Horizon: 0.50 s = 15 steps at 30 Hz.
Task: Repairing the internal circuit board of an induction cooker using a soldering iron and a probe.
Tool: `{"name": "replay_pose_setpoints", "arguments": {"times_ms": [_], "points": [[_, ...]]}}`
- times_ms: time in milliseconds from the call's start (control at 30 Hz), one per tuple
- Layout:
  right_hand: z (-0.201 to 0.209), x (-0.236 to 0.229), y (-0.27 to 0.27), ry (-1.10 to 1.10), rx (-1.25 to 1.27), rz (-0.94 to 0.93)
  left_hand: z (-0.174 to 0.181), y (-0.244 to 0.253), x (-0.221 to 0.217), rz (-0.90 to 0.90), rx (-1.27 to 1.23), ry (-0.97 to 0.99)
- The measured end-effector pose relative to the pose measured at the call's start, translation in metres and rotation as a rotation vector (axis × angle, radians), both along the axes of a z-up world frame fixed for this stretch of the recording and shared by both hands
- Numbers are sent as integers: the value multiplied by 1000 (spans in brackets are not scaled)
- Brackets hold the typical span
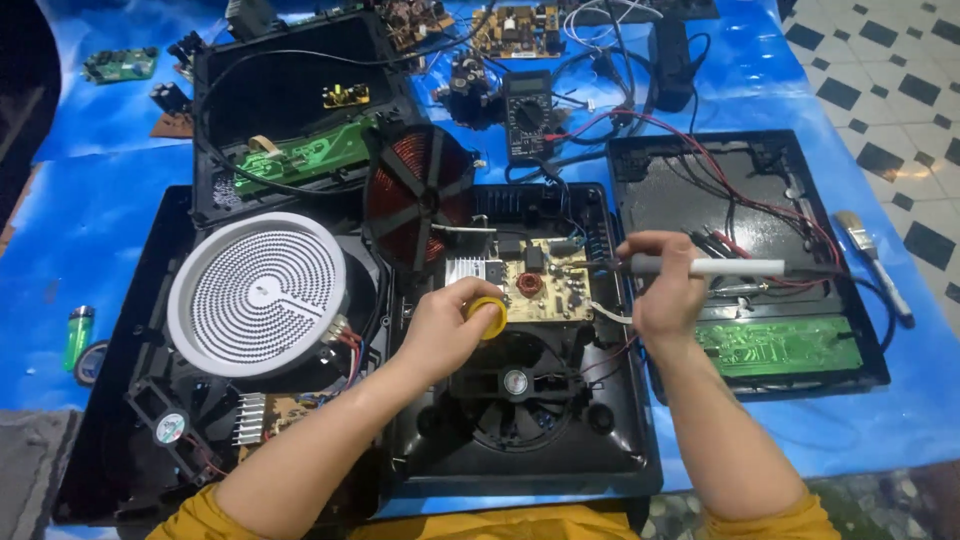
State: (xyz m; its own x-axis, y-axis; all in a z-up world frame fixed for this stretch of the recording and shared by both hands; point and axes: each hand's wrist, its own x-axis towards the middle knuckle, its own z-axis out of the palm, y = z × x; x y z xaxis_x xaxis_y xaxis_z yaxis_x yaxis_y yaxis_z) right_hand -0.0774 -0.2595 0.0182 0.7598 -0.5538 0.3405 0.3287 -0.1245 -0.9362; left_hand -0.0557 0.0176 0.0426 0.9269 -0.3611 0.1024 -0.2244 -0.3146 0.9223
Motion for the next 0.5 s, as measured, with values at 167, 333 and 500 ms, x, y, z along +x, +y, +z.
{"name": "replay_pose_setpoints", "arguments": {"times_ms": [167, 333, 500], "points": [[-38, 12, 2, -18, -42, -5, -16, -8, 6, -50, 75, -152], [-42, 16, 9, -94, -91, 36, -32, -8, 16, -59, 97, -199], [-32, 11, 16, 71, -130, 48, -41, -15, 16, -126, 150, -287]]}}
